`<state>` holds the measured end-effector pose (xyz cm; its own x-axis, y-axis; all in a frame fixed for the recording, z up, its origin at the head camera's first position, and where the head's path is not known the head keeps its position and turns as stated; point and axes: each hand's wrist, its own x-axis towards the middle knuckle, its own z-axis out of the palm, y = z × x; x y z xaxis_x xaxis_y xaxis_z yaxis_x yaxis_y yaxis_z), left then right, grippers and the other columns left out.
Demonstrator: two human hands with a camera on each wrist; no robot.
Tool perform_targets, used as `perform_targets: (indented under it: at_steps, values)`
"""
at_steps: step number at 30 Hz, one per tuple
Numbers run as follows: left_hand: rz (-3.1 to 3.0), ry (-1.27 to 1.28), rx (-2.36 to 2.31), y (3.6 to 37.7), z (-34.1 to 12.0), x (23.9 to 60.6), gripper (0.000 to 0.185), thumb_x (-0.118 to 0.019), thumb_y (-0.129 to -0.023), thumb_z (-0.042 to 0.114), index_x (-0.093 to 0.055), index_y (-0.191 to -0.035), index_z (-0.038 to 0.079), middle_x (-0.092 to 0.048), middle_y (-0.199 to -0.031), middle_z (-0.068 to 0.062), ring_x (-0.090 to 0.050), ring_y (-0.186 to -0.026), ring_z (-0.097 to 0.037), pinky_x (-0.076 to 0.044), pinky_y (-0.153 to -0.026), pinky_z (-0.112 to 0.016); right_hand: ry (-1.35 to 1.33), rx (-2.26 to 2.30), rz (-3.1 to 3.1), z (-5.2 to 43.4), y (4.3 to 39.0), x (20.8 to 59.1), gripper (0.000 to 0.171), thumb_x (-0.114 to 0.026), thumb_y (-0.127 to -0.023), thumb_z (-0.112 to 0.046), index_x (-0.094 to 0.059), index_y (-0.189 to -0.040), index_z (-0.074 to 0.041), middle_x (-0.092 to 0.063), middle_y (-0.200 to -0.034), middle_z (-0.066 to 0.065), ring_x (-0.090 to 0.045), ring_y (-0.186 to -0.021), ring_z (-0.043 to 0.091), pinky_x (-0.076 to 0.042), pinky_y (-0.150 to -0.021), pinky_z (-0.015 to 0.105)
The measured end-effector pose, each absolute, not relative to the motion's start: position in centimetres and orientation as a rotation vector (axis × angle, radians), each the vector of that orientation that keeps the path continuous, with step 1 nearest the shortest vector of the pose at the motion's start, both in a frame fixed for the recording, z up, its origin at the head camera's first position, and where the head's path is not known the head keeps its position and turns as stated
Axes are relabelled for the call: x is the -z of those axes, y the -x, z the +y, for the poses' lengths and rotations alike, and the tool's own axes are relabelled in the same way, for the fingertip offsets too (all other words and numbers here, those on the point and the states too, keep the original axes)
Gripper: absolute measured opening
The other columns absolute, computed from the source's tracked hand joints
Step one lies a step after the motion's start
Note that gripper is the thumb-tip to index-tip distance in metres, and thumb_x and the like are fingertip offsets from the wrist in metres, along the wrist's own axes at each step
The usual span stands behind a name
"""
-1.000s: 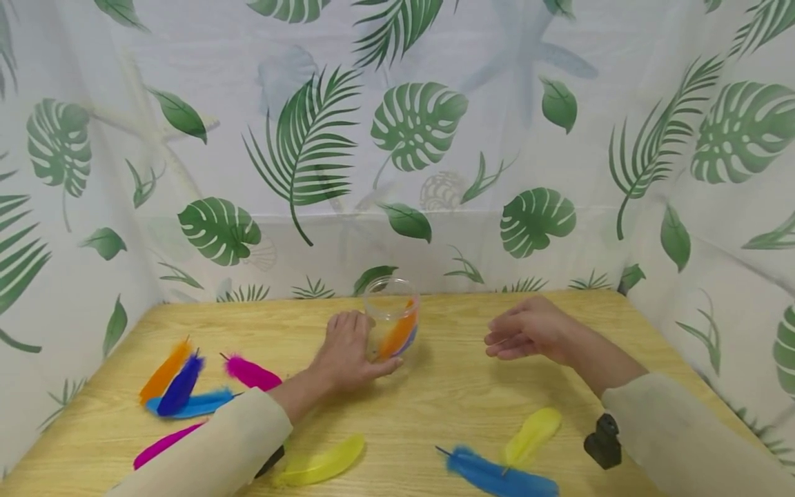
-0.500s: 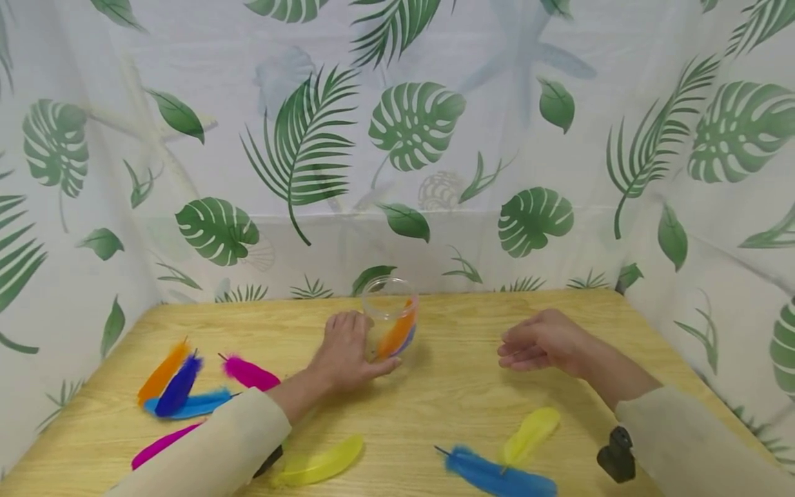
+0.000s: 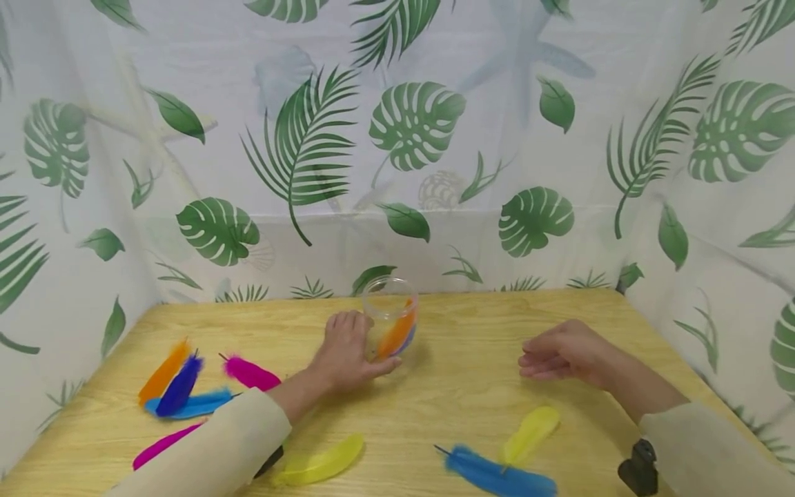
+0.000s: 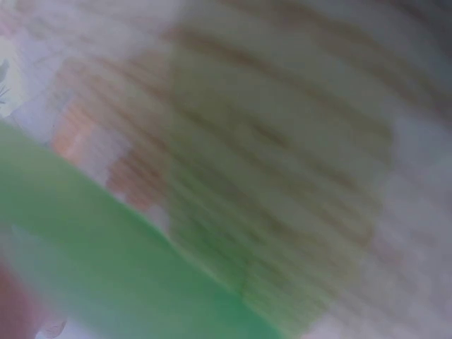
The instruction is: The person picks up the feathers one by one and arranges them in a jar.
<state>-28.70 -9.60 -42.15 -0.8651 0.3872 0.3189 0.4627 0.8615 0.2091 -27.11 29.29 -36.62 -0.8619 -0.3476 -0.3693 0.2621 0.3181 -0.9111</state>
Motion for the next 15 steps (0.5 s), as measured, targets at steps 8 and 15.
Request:
perform_targets:
  at_steps: [8, 15]
  values:
    - [-2.782, 0.639, 0.381, 28.7, -9.4, 42.3, 0.078, -0.058, -0.082, 0.076, -0.048, -0.118, 0.008, -0.046, -0.102, -0.004, -0.040, -0.102, -0.024, -0.031, -0.096, -0.039, 0.084, 1.511, 2.060, 31.0, 26.5, 38.2, 0.041, -0.057, -0.101, -0.019, -0.060, -0.123, 0.015, -0.075, -0.101, 0.014, -0.075, -0.091, 0.025, -0.060, -0.080, 0.038]
    - [-2.789, 0.632, 0.381, 28.8, -9.5, 42.2, 0.078, -0.058, -0.082, 0.076, -0.047, -0.118, 0.008, -0.045, -0.101, -0.003, -0.039, -0.102, -0.024, -0.031, -0.095, -0.039, 0.108, 1.349, 2.070, 32.0, 26.2, 39.5, 0.052, -0.049, -0.105, -0.036, -0.062, -0.116, 0.013, -0.075, -0.092, 0.010, -0.074, -0.079, 0.017, -0.061, -0.073, 0.034]
